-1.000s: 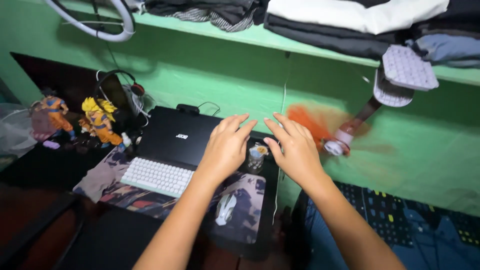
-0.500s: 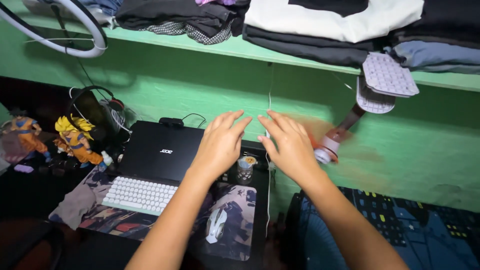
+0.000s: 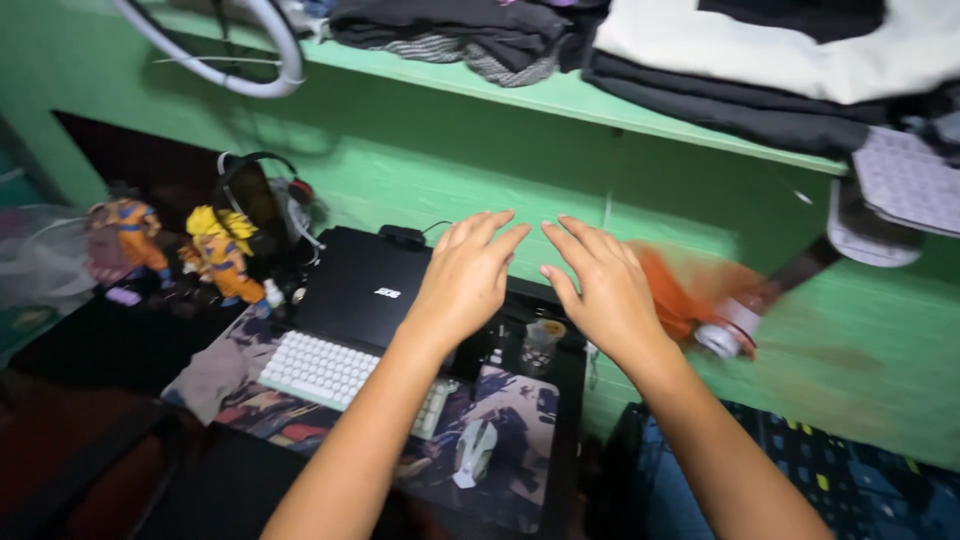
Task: Organizing various personal items, including figurines, notebooks, and accessories, on a desk and shelf.
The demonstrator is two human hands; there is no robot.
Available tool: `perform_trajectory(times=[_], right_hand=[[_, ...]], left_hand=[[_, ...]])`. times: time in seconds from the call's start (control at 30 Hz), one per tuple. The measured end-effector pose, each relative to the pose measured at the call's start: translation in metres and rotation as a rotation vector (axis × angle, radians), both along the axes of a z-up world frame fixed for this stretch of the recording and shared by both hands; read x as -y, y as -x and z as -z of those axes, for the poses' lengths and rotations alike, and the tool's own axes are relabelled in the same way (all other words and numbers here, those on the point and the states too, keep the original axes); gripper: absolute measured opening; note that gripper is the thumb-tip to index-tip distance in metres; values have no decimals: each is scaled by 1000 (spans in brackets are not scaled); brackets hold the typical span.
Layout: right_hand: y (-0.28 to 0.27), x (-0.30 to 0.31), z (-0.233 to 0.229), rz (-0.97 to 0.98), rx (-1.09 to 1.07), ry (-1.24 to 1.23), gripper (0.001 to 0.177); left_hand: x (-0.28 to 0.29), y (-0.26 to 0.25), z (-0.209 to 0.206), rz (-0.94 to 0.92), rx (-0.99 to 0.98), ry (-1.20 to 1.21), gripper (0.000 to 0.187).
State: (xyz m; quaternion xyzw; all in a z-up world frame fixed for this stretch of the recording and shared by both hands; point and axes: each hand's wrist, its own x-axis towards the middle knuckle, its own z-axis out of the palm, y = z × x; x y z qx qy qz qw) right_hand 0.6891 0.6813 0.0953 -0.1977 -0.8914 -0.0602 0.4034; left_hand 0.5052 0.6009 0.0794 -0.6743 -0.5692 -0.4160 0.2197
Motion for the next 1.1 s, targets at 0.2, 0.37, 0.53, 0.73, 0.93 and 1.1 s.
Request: perform_trajectory(times=[0.2,0.37,0.53,0.73,0.93,1.1], right_hand=[[23,7,-2,-47,-3,-4,43],[36,11,-3,-39,-9,-22,40],[42,8,-7,-38,-4,-13,42],[46,-13,-39,-35,-62,-78,44],[61,-42,-84,20,-103,-155,45],[73,-84,-128,60,-166,-337,46]], left_hand=[[16,19,-1,-35,8,-1,41],[20,29,-2,-48,-16,-12,42],[18,35,-8,-40,-23,-3,40],[2,39,-47,72,-23,-5,41],[-47,52,-90,152,-97,-85,37],[-90,70,-135,115,-152,-149,38]])
